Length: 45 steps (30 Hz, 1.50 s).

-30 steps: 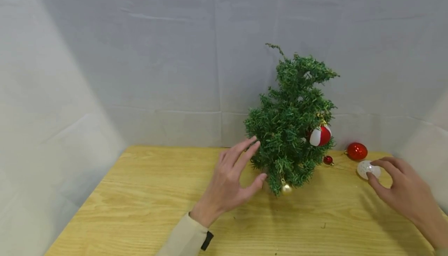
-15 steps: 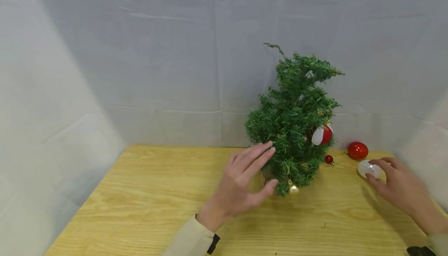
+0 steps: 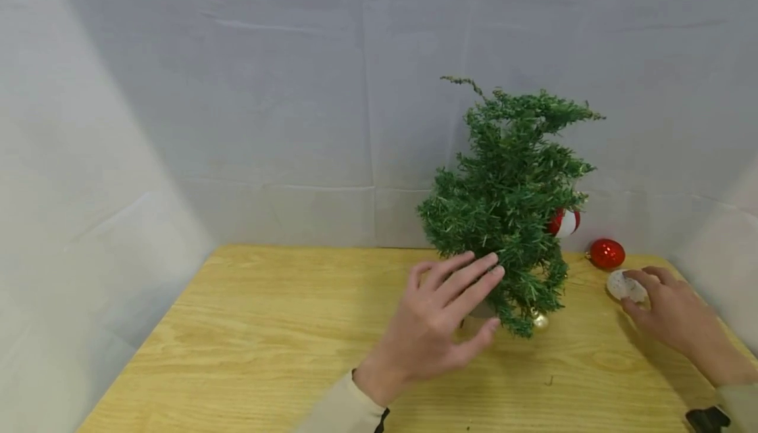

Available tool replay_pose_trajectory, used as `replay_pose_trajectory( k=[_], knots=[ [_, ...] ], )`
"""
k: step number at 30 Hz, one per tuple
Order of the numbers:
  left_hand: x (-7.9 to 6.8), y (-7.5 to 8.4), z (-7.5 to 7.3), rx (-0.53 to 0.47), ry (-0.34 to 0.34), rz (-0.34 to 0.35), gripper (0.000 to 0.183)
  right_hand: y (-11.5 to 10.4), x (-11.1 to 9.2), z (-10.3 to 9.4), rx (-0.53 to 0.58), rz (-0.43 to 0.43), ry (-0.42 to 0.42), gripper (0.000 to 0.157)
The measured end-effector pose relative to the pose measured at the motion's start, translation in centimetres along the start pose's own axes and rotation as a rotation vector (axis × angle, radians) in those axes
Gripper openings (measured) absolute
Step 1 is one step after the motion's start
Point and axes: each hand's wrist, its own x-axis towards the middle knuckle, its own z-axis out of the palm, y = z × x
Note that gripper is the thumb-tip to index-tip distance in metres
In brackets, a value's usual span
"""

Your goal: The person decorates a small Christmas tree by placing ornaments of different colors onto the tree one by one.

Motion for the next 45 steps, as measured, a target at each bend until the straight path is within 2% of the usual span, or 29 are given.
replay_pose_trajectory(
  k=[5, 11, 16, 24, 28, 32, 38, 41, 45],
  knots=[
    [0.3, 0.6, 0.2, 0.014, -0.003, 0.003, 0.065, 0.0, 0.1, 0.1, -0.004, 0.032, -0.059, 0.049],
    [0.7, 1.5, 0.4, 0.03, -0.008, 0.012, 0.06, -0.7, 0.4, 0.0, 0.056, 0.056, -0.072, 0.04],
    [1.1, 2.1, 0.7, 0.037, -0.009, 0.013, 0.056, -0.8, 0.6, -0.3, 0.063, 0.094, -0.139, 0.036],
    [1.5, 2.8, 1.0, 0.036, -0.022, -0.015, 0.056, -0.7, 0.7, -0.6, 0.037, 0.115, -0.201, 0.045],
    [1.6, 2.7, 1.0, 0.029, -0.006, -0.004, 0.054, -0.6, 0.5, -0.5, 0.04, 0.11, -0.188, 0.043],
    [1.3, 2.0, 0.7, -0.003, 0.042, 0.002, 0.049, -0.7, 0.3, -0.3, 0.064, 0.087, -0.166, 0.04],
    [1.1, -0.1, 0.1, 0.022, 0.212, 0.027, 0.046, -0.8, 0.0, -0.4, 0.09, 0.068, -0.131, 0.041],
    [1.1, -0.9, 0.1, 0.021, 0.252, -0.004, 0.048, -1.1, -0.2, -0.5, 0.095, 0.057, -0.092, 0.042],
    [1.2, -1.0, 0.3, -0.004, 0.227, -0.071, 0.052, -1.5, -0.5, -0.7, 0.101, 0.033, -0.015, 0.042]
  ],
)
